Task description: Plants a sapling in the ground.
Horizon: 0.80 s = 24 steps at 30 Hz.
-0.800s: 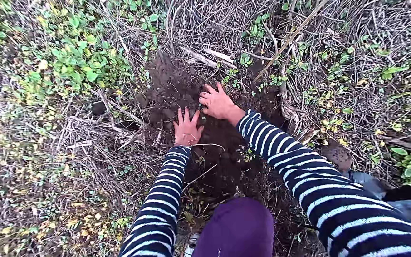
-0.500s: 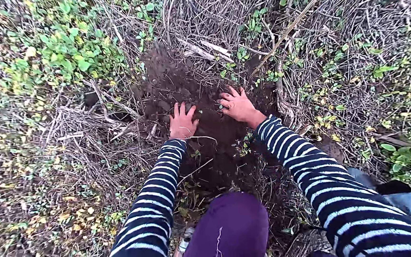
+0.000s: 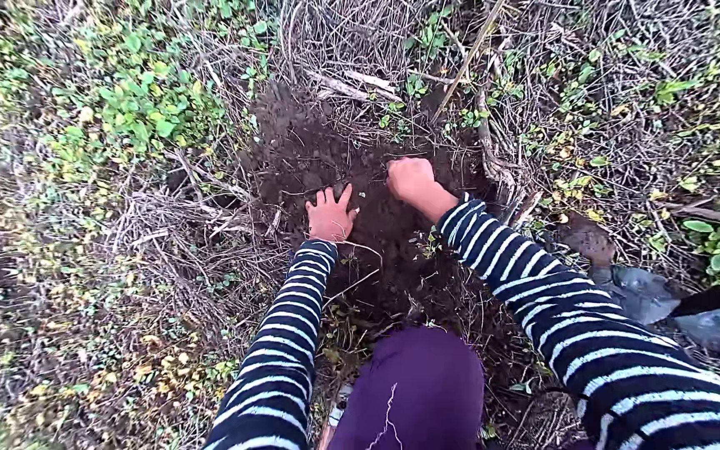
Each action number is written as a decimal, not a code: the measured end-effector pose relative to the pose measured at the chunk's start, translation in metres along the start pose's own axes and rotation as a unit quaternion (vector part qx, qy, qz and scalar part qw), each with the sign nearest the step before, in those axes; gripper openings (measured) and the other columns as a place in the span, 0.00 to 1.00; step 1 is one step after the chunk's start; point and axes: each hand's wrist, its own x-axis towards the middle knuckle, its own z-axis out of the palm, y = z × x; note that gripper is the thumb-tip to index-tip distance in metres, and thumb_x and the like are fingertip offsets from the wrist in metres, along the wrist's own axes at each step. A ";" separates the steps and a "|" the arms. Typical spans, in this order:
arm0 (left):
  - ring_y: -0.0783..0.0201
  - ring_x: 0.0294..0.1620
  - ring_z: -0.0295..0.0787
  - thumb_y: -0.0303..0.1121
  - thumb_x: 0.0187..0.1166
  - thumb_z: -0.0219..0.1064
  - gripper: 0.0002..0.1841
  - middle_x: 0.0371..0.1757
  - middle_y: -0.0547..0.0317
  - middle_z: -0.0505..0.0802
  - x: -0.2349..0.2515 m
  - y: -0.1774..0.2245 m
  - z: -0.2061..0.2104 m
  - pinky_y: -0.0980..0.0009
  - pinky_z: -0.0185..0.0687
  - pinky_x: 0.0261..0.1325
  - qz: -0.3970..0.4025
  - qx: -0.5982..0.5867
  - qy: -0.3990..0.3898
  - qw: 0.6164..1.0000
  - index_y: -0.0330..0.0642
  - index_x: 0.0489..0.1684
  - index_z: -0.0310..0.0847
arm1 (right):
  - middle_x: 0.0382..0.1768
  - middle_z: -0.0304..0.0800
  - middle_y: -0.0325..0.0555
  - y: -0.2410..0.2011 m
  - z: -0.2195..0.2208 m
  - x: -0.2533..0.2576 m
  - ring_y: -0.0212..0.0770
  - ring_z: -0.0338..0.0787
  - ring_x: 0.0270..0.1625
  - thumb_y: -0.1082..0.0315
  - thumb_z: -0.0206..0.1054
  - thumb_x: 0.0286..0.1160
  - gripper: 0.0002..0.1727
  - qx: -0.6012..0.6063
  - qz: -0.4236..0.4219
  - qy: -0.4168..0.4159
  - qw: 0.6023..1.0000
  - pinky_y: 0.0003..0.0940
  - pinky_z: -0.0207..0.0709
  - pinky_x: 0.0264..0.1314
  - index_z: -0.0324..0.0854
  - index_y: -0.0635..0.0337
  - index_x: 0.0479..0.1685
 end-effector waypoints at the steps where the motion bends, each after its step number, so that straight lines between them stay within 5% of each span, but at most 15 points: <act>1: 0.29 0.87 0.63 0.55 0.89 0.57 0.32 0.86 0.31 0.70 -0.002 0.002 0.000 0.24 0.60 0.76 0.004 0.002 -0.008 1.000 0.64 0.93 0.59 | 0.83 0.70 0.69 -0.010 0.009 0.018 0.72 0.72 0.82 0.58 0.67 0.84 0.31 0.066 -0.063 0.013 0.996 0.75 0.70 0.74 0.72 0.62 0.83; 3: 0.29 0.86 0.65 0.54 0.89 0.58 0.30 0.83 0.30 0.74 -0.009 0.004 -0.001 0.23 0.61 0.75 0.015 0.009 -0.016 1.000 0.54 0.87 0.69 | 0.96 0.43 0.57 -0.028 0.037 0.047 0.68 0.45 0.96 0.42 0.63 0.84 0.43 0.173 -0.125 -0.025 0.977 0.80 0.46 0.87 0.53 0.45 0.96; 5: 0.29 0.84 0.68 0.54 0.89 0.57 0.28 0.80 0.30 0.78 -0.018 0.008 -0.002 0.24 0.62 0.74 0.023 0.022 -0.029 0.999 0.47 0.80 0.78 | 0.98 0.38 0.50 -0.036 0.059 0.051 0.66 0.31 0.97 0.32 0.57 0.82 0.43 0.185 -0.119 -0.058 0.974 0.84 0.27 0.86 0.58 0.40 0.95; 9: 0.31 0.79 0.74 0.54 0.89 0.58 0.27 0.76 0.30 0.81 -0.046 0.019 0.008 0.26 0.65 0.73 0.052 0.030 -0.034 0.998 0.52 0.80 0.78 | 0.94 0.54 0.56 -0.027 0.068 0.029 0.64 0.48 0.95 0.31 0.52 0.85 0.40 0.150 -0.113 -0.113 0.976 0.78 0.36 0.90 0.70 0.46 0.88; 13: 0.33 0.74 0.78 0.48 0.87 0.62 0.24 0.72 0.33 0.84 -0.085 0.021 0.035 0.27 0.69 0.68 0.085 -0.002 0.012 0.996 0.54 0.80 0.79 | 0.92 0.57 0.59 -0.022 0.078 0.004 0.65 0.54 0.93 0.37 0.52 0.88 0.36 0.148 -0.126 -0.135 0.972 0.75 0.41 0.90 0.73 0.50 0.85; 21: 0.34 0.78 0.75 0.49 0.81 0.69 0.26 0.76 0.38 0.83 -0.128 0.035 0.053 0.29 0.68 0.71 0.046 -0.010 -0.041 0.998 0.55 0.78 0.80 | 0.84 0.68 0.65 -0.029 0.100 -0.040 0.71 0.74 0.80 0.39 0.64 0.82 0.32 0.086 -0.149 -0.133 0.976 0.73 0.69 0.74 0.78 0.45 0.80; 24: 0.33 0.78 0.75 0.50 0.79 0.71 0.34 0.77 0.35 0.81 -0.148 0.043 0.056 0.30 0.70 0.70 0.014 -0.023 -0.056 0.998 0.56 0.87 0.70 | 0.84 0.68 0.66 -0.023 0.097 -0.059 0.69 0.71 0.84 0.36 0.56 0.86 0.37 0.176 -0.133 -0.177 0.959 0.74 0.64 0.79 0.74 0.52 0.83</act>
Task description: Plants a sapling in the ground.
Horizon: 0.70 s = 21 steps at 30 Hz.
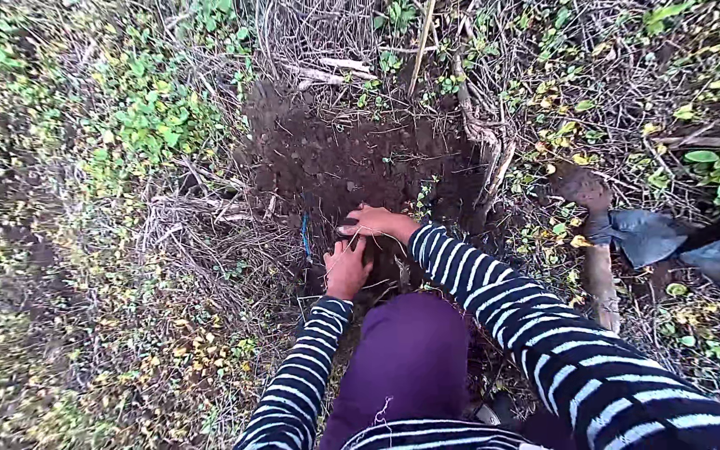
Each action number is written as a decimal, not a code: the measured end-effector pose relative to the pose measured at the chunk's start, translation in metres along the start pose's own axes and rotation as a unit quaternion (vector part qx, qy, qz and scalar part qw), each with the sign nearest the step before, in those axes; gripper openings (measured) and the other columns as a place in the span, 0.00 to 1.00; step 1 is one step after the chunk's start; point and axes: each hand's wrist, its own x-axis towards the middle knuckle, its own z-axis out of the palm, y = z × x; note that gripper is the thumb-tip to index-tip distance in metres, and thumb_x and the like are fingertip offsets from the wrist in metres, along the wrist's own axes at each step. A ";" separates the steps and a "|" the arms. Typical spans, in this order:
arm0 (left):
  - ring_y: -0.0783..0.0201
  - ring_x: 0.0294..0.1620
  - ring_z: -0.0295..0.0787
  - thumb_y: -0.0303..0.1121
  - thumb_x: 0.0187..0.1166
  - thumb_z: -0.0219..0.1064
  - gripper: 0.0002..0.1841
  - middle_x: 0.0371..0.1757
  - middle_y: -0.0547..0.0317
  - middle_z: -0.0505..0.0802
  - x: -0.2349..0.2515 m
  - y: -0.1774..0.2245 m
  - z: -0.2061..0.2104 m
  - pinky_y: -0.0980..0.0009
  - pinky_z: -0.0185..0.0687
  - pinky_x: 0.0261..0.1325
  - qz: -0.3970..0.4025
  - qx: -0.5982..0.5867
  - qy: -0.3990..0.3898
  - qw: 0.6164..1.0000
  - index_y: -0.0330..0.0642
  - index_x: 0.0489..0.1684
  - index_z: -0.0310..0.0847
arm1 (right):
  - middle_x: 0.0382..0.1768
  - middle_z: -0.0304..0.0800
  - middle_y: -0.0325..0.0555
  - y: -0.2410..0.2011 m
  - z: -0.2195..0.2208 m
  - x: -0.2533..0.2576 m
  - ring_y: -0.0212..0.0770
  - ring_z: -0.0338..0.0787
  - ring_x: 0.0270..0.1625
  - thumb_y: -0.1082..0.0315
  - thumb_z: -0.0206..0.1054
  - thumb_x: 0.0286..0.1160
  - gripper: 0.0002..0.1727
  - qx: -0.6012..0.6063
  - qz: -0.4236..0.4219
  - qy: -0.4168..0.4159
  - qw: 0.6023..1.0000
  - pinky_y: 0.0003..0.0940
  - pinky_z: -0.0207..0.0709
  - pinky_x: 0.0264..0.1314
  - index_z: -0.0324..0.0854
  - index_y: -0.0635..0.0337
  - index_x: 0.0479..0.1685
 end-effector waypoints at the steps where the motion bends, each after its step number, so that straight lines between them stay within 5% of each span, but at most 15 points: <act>1: 0.32 0.78 0.75 0.51 0.80 0.69 0.38 0.76 0.32 0.82 -0.007 0.004 0.004 0.31 0.71 0.69 -0.010 0.003 -0.002 1.000 0.56 0.92 0.63 | 0.84 0.69 0.66 0.003 0.000 -0.009 0.67 0.69 0.86 0.37 0.52 0.89 0.37 0.054 -0.004 -0.008 0.998 0.74 0.60 0.83 0.73 0.55 0.84; 5: 0.30 0.81 0.72 0.50 0.82 0.68 0.44 0.79 0.28 0.78 -0.033 0.017 0.014 0.32 0.67 0.75 -0.017 -0.014 -0.030 0.999 0.52 0.97 0.48 | 0.87 0.68 0.60 0.026 0.012 -0.064 0.58 0.65 0.91 0.44 0.42 0.96 0.35 0.201 -0.010 0.032 0.979 0.64 0.50 0.92 0.68 0.61 0.87; 7: 0.29 0.81 0.71 0.42 0.78 0.71 0.46 0.79 0.26 0.77 -0.039 0.012 0.015 0.34 0.67 0.77 0.011 -0.041 -0.040 0.998 0.49 0.97 0.46 | 0.84 0.73 0.57 0.047 0.028 -0.092 0.55 0.71 0.87 0.48 0.48 0.95 0.30 0.215 -0.019 0.112 0.970 0.62 0.56 0.90 0.72 0.58 0.84; 10: 0.27 0.80 0.71 0.29 0.71 0.76 0.54 0.80 0.22 0.73 -0.040 0.006 0.020 0.40 0.74 0.79 0.045 -0.082 -0.073 0.993 0.39 0.97 0.38 | 0.76 0.82 0.56 0.085 0.071 -0.121 0.59 0.81 0.77 0.53 0.69 0.83 0.27 0.071 -0.025 0.187 0.979 0.65 0.73 0.78 0.79 0.56 0.76; 11: 0.29 0.81 0.72 0.26 0.72 0.74 0.51 0.79 0.22 0.74 -0.039 0.012 0.023 0.42 0.74 0.80 0.050 -0.085 -0.096 0.990 0.34 0.96 0.39 | 0.77 0.80 0.56 0.094 0.087 -0.126 0.62 0.78 0.79 0.55 0.74 0.77 0.26 0.008 -0.032 0.171 0.985 0.66 0.70 0.79 0.83 0.56 0.72; 14: 0.33 0.80 0.74 0.25 0.76 0.71 0.40 0.78 0.26 0.78 -0.026 0.035 0.025 0.44 0.74 0.80 0.085 -0.072 -0.154 0.982 0.28 0.89 0.55 | 0.90 0.61 0.58 0.103 0.111 -0.127 0.68 0.53 0.93 0.53 0.70 0.80 0.30 -0.106 -0.051 0.083 0.990 0.71 0.38 0.93 0.78 0.48 0.81; 18: 0.33 0.71 0.84 0.32 0.83 0.65 0.40 0.68 0.30 0.87 -0.015 0.054 -0.009 0.36 0.77 0.72 0.101 0.016 -0.240 0.965 0.41 0.96 0.49 | 0.83 0.73 0.57 0.113 0.105 -0.130 0.67 0.64 0.88 0.53 0.73 0.76 0.26 -0.143 -0.061 0.081 0.985 0.76 0.44 0.89 0.84 0.46 0.74; 19: 0.33 0.67 0.87 0.34 0.85 0.64 0.35 0.65 0.32 0.89 -0.013 0.060 -0.027 0.34 0.79 0.68 0.102 0.053 -0.247 0.962 0.43 0.93 0.57 | 0.81 0.76 0.57 0.117 0.103 -0.131 0.68 0.66 0.87 0.54 0.73 0.77 0.24 -0.150 -0.065 0.085 0.983 0.77 0.47 0.87 0.86 0.47 0.71; 21: 0.33 0.58 0.91 0.37 0.83 0.67 0.20 0.54 0.36 0.94 -0.009 0.067 -0.059 0.31 0.82 0.56 0.114 0.088 -0.162 0.976 0.44 0.72 0.83 | 0.79 0.78 0.57 0.127 0.101 -0.138 0.69 0.67 0.86 0.56 0.70 0.79 0.21 -0.155 -0.057 0.092 0.982 0.76 0.51 0.86 0.86 0.49 0.69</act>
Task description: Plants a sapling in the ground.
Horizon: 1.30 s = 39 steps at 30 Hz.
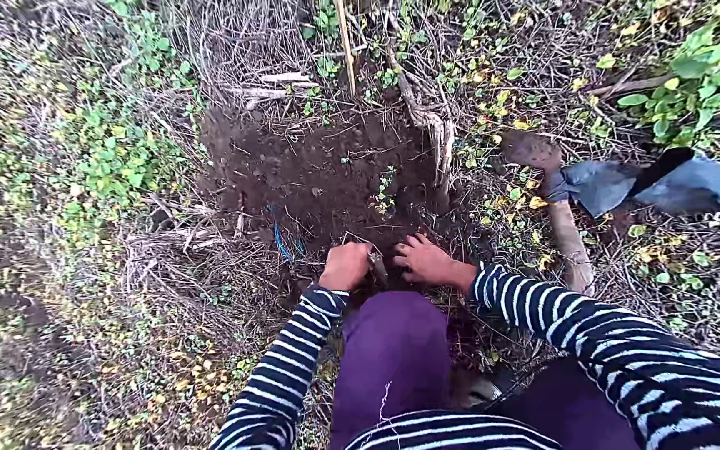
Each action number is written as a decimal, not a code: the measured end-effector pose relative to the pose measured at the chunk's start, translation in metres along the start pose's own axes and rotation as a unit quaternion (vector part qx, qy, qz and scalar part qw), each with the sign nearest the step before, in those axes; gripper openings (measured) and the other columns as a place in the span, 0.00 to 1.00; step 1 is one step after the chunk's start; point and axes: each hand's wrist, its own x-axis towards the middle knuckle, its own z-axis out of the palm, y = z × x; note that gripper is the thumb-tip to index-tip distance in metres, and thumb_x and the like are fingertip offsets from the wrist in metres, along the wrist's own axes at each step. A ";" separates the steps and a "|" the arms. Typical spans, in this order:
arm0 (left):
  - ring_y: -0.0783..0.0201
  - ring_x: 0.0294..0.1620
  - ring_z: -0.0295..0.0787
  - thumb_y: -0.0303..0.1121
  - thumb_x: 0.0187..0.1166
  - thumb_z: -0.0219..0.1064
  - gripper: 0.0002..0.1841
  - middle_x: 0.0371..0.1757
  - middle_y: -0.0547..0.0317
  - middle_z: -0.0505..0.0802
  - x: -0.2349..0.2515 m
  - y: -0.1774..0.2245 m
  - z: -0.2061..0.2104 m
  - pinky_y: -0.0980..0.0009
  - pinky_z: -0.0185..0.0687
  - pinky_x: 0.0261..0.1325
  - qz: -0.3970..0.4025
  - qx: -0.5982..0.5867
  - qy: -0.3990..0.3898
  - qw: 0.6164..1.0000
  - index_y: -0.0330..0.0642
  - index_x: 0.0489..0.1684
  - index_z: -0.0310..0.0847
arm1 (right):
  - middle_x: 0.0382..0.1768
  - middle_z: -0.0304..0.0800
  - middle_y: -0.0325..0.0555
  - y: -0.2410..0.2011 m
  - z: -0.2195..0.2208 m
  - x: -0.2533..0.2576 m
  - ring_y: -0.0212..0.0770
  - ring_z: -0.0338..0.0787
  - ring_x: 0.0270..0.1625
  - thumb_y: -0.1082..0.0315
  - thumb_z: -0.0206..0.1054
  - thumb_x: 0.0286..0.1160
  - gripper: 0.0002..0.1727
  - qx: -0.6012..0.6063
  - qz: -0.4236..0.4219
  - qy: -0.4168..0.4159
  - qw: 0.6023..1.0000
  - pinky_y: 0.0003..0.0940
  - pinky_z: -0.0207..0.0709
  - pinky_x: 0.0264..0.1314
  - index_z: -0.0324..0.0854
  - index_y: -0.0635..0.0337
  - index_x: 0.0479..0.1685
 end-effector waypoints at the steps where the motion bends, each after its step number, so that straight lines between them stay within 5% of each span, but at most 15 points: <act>1: 0.33 0.57 0.91 0.39 0.82 0.68 0.18 0.52 0.36 0.94 0.006 -0.005 -0.012 0.31 0.83 0.55 0.003 0.014 0.063 0.998 0.43 0.67 0.87 | 0.80 0.77 0.58 0.004 0.001 -0.005 0.70 0.66 0.86 0.57 0.69 0.80 0.20 0.005 0.016 0.005 1.000 0.75 0.53 0.86 0.86 0.49 0.70; 3: 0.35 0.74 0.82 0.52 0.84 0.67 0.27 0.65 0.34 0.89 0.033 -0.021 -0.029 0.36 0.76 0.72 -0.012 0.022 0.122 0.992 0.35 0.64 0.86 | 0.81 0.74 0.63 0.009 0.003 -0.016 0.72 0.66 0.85 0.58 0.68 0.80 0.20 0.024 0.074 0.032 0.996 0.72 0.56 0.86 0.86 0.49 0.70; 5: 0.34 0.82 0.72 0.61 0.79 0.68 0.39 0.77 0.30 0.81 0.060 -0.035 -0.036 0.36 0.68 0.81 -0.055 0.001 0.082 0.995 0.29 0.71 0.80 | 0.85 0.66 0.68 0.004 0.006 -0.022 0.73 0.63 0.87 0.55 0.72 0.76 0.25 0.068 0.163 0.075 0.981 0.70 0.57 0.86 0.84 0.51 0.72; 9: 0.32 0.65 0.87 0.58 0.71 0.77 0.34 0.57 0.27 0.90 0.090 -0.042 -0.031 0.29 0.78 0.65 -0.127 -0.071 -0.057 0.988 0.26 0.48 0.86 | 0.94 0.31 0.75 -0.009 0.003 -0.023 0.76 0.46 0.93 0.40 0.86 0.55 0.67 0.154 0.314 0.076 0.934 0.73 0.52 0.88 0.44 0.40 0.98; 11: 0.34 0.61 0.89 0.51 0.71 0.79 0.29 0.52 0.29 0.91 0.090 -0.042 -0.020 0.31 0.79 0.64 -0.119 -0.116 -0.076 0.983 0.25 0.43 0.87 | 0.93 0.33 0.78 -0.009 0.010 -0.018 0.78 0.50 0.91 0.45 0.88 0.52 0.73 0.165 0.349 0.085 0.919 0.71 0.58 0.85 0.34 0.41 0.99; 16: 0.37 0.48 0.91 0.38 0.69 0.81 0.18 0.41 0.33 0.93 0.047 -0.017 0.024 0.36 0.84 0.54 -0.066 -0.247 0.031 0.966 0.27 0.35 0.87 | 0.85 0.54 0.82 -0.008 0.001 0.014 0.77 0.73 0.79 0.66 0.79 0.64 0.64 0.177 0.424 0.131 0.878 0.67 0.77 0.70 0.31 0.51 0.99; 19: 0.37 0.59 0.90 0.42 0.72 0.81 0.26 0.53 0.31 0.92 0.043 -0.006 0.029 0.37 0.82 0.64 -0.040 -0.254 0.015 0.966 0.26 0.57 0.84 | 0.81 0.62 0.82 -0.010 -0.022 0.027 0.76 0.87 0.62 0.67 0.77 0.66 0.59 0.236 0.463 0.146 0.842 0.68 0.83 0.60 0.38 0.54 0.97; 22: 0.35 0.67 0.86 0.39 0.77 0.77 0.32 0.63 0.28 0.88 0.047 -0.009 0.027 0.39 0.77 0.73 0.042 -0.255 -0.006 0.966 0.27 0.75 0.74 | 0.82 0.60 0.82 -0.003 -0.051 0.034 0.79 0.78 0.74 0.73 0.81 0.60 0.59 0.319 0.433 0.211 0.816 0.71 0.77 0.70 0.44 0.58 0.95; 25: 0.33 0.71 0.84 0.32 0.83 0.70 0.37 0.70 0.25 0.85 0.050 -0.007 0.020 0.40 0.73 0.77 0.125 -0.183 -0.071 0.973 0.30 0.90 0.58 | 0.88 0.53 0.78 0.019 -0.053 0.051 0.75 0.66 0.85 0.81 0.77 0.58 0.61 0.318 0.377 0.226 0.840 0.66 0.69 0.82 0.39 0.63 0.96; 28: 0.33 0.67 0.85 0.25 0.79 0.70 0.30 0.65 0.29 0.88 0.049 -0.013 -0.014 0.34 0.76 0.69 0.098 -0.057 -0.133 0.985 0.33 0.83 0.69 | 0.88 0.53 0.77 0.024 -0.074 0.049 0.76 0.68 0.84 0.77 0.80 0.59 0.59 0.291 0.365 0.174 0.867 0.70 0.71 0.78 0.45 0.60 0.96; 31: 0.38 0.69 0.86 0.27 0.78 0.72 0.23 0.64 0.36 0.90 0.050 -0.038 -0.055 0.36 0.75 0.72 0.062 -0.057 -0.149 0.985 0.40 0.74 0.83 | 0.82 0.66 0.75 0.010 -0.070 0.024 0.74 0.76 0.78 0.57 0.77 0.72 0.48 0.355 0.459 0.207 0.787 0.74 0.71 0.73 0.54 0.57 0.93; 33: 0.44 0.65 0.89 0.23 0.80 0.68 0.20 0.61 0.36 0.92 0.063 -0.071 -0.059 0.43 0.77 0.73 0.051 -0.204 -0.043 0.977 0.36 0.71 0.84 | 0.85 0.60 0.77 0.002 -0.062 0.029 0.71 0.73 0.81 0.43 0.67 0.82 0.51 0.353 0.508 0.176 0.766 0.64 0.70 0.80 0.45 0.60 0.95; 34: 0.43 0.66 0.89 0.24 0.83 0.65 0.18 0.62 0.36 0.92 0.072 -0.083 -0.057 0.43 0.77 0.74 0.023 -0.266 0.036 0.963 0.34 0.71 0.84 | 0.86 0.56 0.78 0.001 -0.059 0.037 0.70 0.72 0.83 0.46 0.64 0.84 0.50 0.331 0.510 0.150 0.780 0.58 0.70 0.82 0.42 0.64 0.95; 36: 0.40 0.74 0.84 0.30 0.88 0.60 0.20 0.71 0.36 0.87 0.092 -0.100 -0.058 0.40 0.74 0.78 -0.068 -0.291 0.197 0.934 0.37 0.76 0.79 | 0.86 0.56 0.77 0.008 -0.064 0.044 0.69 0.71 0.84 0.58 0.64 0.84 0.42 0.296 0.491 0.118 0.811 0.57 0.70 0.83 0.51 0.69 0.92; 39: 0.31 0.90 0.59 0.37 0.88 0.60 0.30 0.87 0.26 0.67 0.123 -0.134 -0.075 0.38 0.53 0.90 -0.190 -0.241 0.397 0.865 0.30 0.86 0.64 | 0.82 0.67 0.74 0.019 -0.096 0.030 0.72 0.77 0.79 0.65 0.67 0.79 0.35 0.207 0.435 0.079 0.873 0.69 0.71 0.76 0.65 0.61 0.88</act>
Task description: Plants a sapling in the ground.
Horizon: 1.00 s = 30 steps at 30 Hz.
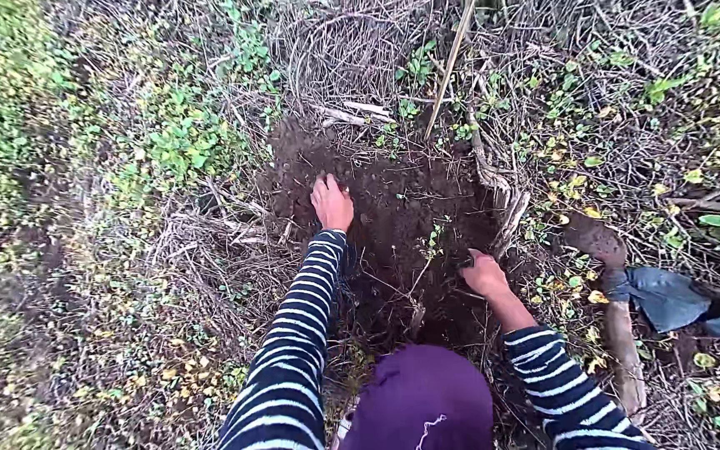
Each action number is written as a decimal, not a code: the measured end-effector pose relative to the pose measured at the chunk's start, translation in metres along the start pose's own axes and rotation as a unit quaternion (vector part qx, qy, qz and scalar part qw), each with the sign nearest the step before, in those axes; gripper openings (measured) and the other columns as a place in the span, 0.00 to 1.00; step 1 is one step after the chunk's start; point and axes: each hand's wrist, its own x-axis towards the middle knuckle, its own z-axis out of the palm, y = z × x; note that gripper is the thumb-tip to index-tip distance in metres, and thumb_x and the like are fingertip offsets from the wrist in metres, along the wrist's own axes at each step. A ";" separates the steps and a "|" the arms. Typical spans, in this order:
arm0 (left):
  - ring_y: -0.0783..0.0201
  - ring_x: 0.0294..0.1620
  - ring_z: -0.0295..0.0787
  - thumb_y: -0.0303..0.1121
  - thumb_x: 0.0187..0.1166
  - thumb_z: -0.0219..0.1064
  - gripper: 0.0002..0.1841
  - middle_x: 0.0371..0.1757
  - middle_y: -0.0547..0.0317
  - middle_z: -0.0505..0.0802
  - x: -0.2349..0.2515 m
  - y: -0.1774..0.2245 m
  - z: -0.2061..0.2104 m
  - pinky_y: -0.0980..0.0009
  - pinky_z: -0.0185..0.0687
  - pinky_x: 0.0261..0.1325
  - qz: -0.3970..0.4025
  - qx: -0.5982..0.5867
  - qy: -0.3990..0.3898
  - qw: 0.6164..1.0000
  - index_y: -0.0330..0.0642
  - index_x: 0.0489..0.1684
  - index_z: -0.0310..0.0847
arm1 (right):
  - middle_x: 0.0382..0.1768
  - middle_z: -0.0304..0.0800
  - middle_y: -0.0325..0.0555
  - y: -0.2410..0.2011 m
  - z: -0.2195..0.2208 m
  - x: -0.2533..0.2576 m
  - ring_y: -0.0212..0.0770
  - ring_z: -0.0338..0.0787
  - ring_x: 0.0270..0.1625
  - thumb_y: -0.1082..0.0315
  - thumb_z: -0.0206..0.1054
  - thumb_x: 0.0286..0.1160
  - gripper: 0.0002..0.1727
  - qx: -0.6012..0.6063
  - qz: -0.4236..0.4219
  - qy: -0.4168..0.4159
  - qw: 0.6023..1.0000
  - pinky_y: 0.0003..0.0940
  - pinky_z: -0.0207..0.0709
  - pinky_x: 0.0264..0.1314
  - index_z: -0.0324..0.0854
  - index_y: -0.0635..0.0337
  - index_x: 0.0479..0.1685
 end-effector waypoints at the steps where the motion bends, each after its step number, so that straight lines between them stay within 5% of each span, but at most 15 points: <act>1: 0.29 0.93 0.50 0.42 0.88 0.60 0.35 0.90 0.23 0.59 0.019 -0.006 -0.002 0.36 0.45 0.92 -0.020 0.012 0.054 0.998 0.28 0.90 0.56 | 0.81 0.70 0.72 -0.003 -0.014 -0.006 0.72 0.78 0.77 0.63 0.66 0.80 0.34 -0.030 -0.020 0.006 0.999 0.71 0.71 0.74 0.67 0.59 0.87; 5: 0.32 0.96 0.40 0.57 0.90 0.52 0.45 0.93 0.24 0.50 0.095 -0.042 -0.008 0.39 0.35 0.95 -0.049 -0.022 0.113 0.992 0.32 0.96 0.39 | 0.76 0.80 0.63 -0.010 -0.044 -0.018 0.61 0.80 0.79 0.64 0.64 0.85 0.26 0.016 -0.132 0.030 0.991 0.62 0.68 0.82 0.75 0.60 0.81; 10: 0.37 0.84 0.73 0.53 0.94 0.43 0.32 0.85 0.38 0.76 0.095 -0.061 -0.012 0.35 0.67 0.81 -0.053 -0.061 0.029 0.996 0.51 0.95 0.54 | 0.70 0.86 0.60 0.017 -0.034 -0.014 0.49 0.85 0.74 0.68 0.67 0.81 0.22 0.123 -0.167 0.054 0.977 0.46 0.74 0.80 0.82 0.64 0.73; 19: 0.43 0.85 0.72 0.47 0.96 0.44 0.27 0.81 0.41 0.81 0.015 -0.014 0.053 0.42 0.62 0.87 -0.032 -0.132 0.026 0.990 0.50 0.89 0.67 | 0.71 0.85 0.58 -0.056 -0.026 0.009 0.51 0.87 0.71 0.73 0.66 0.82 0.19 0.236 -0.236 0.076 0.940 0.52 0.77 0.75 0.82 0.65 0.71; 24: 0.44 0.97 0.46 0.42 0.97 0.34 0.30 0.95 0.39 0.57 -0.026 0.029 0.098 0.45 0.34 0.95 -0.035 -0.385 -0.023 0.922 0.41 0.95 0.51 | 0.69 0.85 0.63 -0.103 -0.022 0.003 0.65 0.85 0.71 0.72 0.67 0.81 0.18 0.043 -0.284 0.097 0.953 0.67 0.76 0.73 0.85 0.64 0.68; 26: 0.57 0.97 0.48 0.50 0.96 0.27 0.34 0.96 0.53 0.60 -0.025 0.012 0.080 0.51 0.39 0.96 -0.011 -0.483 -0.102 0.870 0.43 0.94 0.56 | 0.71 0.83 0.64 -0.115 -0.009 0.004 0.68 0.82 0.72 0.73 0.69 0.76 0.19 -0.060 -0.340 0.103 0.933 0.67 0.76 0.72 0.87 0.64 0.65; 28: 0.54 0.94 0.57 0.40 0.98 0.32 0.28 0.93 0.49 0.66 -0.021 -0.015 0.048 0.52 0.50 0.94 0.015 -0.392 -0.088 0.916 0.41 0.89 0.65 | 0.78 0.80 0.58 -0.125 0.009 0.016 0.66 0.75 0.80 0.75 0.74 0.70 0.21 -0.150 -0.437 0.111 0.880 0.66 0.69 0.80 0.90 0.55 0.64; 30: 0.41 0.94 0.56 0.27 0.91 0.48 0.28 0.92 0.39 0.65 -0.028 -0.039 0.028 0.40 0.47 0.93 0.047 -0.137 -0.061 0.988 0.47 0.92 0.62 | 0.85 0.73 0.52 -0.141 0.033 0.035 0.68 0.64 0.89 0.76 0.82 0.58 0.30 -0.214 -0.535 0.109 0.810 0.78 0.53 0.86 0.90 0.46 0.66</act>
